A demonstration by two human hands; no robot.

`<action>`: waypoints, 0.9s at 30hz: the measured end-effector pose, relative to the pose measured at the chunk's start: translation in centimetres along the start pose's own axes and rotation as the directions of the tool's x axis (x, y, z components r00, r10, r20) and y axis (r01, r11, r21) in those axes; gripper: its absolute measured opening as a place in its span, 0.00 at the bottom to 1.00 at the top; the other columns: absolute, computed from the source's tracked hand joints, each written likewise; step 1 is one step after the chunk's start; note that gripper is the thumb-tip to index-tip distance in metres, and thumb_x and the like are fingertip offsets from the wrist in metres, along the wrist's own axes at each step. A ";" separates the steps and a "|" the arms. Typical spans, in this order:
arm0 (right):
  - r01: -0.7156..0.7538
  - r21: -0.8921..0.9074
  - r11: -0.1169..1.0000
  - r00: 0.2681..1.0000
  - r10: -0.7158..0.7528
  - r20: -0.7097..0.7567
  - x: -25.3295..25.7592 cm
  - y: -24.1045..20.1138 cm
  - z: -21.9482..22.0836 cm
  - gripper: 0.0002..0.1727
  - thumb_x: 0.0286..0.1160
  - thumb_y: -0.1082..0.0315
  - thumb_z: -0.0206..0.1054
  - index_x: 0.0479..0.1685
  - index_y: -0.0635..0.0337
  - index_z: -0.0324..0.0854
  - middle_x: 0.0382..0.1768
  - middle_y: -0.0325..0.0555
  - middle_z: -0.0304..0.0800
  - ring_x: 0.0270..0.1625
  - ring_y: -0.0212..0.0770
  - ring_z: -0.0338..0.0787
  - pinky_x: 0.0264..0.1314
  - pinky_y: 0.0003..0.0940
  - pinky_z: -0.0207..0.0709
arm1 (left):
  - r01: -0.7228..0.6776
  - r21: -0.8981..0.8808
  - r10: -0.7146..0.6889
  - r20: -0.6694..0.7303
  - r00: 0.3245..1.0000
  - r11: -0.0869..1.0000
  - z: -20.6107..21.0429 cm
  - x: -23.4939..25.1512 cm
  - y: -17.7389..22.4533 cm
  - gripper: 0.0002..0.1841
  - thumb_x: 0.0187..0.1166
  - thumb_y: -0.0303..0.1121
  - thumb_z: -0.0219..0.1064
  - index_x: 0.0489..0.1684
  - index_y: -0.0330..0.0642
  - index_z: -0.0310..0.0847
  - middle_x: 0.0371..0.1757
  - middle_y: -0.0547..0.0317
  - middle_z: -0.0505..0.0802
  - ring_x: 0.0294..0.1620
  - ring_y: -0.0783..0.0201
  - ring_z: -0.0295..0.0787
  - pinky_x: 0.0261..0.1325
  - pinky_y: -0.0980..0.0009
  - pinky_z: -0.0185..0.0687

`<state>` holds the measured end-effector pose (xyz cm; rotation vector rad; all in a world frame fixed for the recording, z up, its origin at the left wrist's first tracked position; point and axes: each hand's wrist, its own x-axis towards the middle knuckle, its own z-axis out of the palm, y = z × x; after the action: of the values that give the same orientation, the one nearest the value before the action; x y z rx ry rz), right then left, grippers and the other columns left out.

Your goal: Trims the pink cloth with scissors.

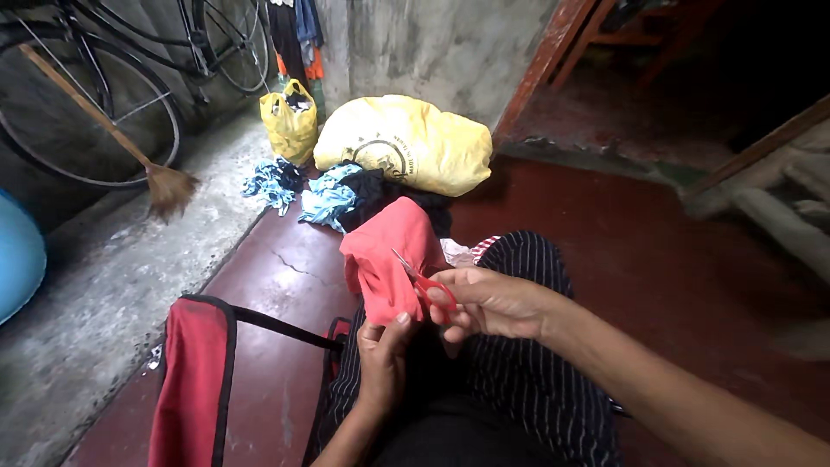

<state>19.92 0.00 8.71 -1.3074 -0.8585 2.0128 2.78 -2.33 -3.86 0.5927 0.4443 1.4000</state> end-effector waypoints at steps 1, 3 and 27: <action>0.007 0.001 1.000 1.000 -0.007 -0.004 0.1 0.0 -0.1 0.07 0.89 0.69 0.57 0.48 0.63 0.78 0.28 0.42 0.87 0.25 0.32 0.88 0.32 0.26 0.88 | -0.046 0.053 0.045 0.034 0.998 0.997 -0.2 0.3 0.1 0.09 0.77 0.26 0.66 0.50 0.32 0.83 0.48 0.42 0.93 0.50 0.53 0.94 0.61 0.53 0.89; 0.020 -0.002 1.000 1.000 -0.020 0.023 0.4 0.0 -0.6 0.08 0.88 0.69 0.59 0.50 0.63 0.81 0.29 0.42 0.88 0.26 0.33 0.89 0.34 0.27 0.89 | -0.156 0.232 0.134 0.106 0.985 0.960 -0.6 1.1 0.2 0.13 0.72 0.23 0.64 0.53 0.34 0.85 0.52 0.44 0.92 0.54 0.55 0.91 0.60 0.57 0.88; 0.298 0.073 0.952 0.954 -0.297 -0.032 3.1 -0.3 -0.7 0.10 0.87 0.69 0.61 0.59 0.60 0.79 0.34 0.44 0.88 0.32 0.36 0.89 0.42 0.35 0.90 | 0.168 0.138 -0.116 -0.325 0.939 0.976 6.3 10.3 -0.3 0.06 0.88 0.20 0.50 0.47 0.37 0.73 0.29 0.63 0.82 0.29 0.74 0.80 0.34 0.77 0.80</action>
<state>19.50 2.62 7.02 -1.0820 -0.8998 1.7745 8.22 7.11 1.41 0.4584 0.8502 1.3291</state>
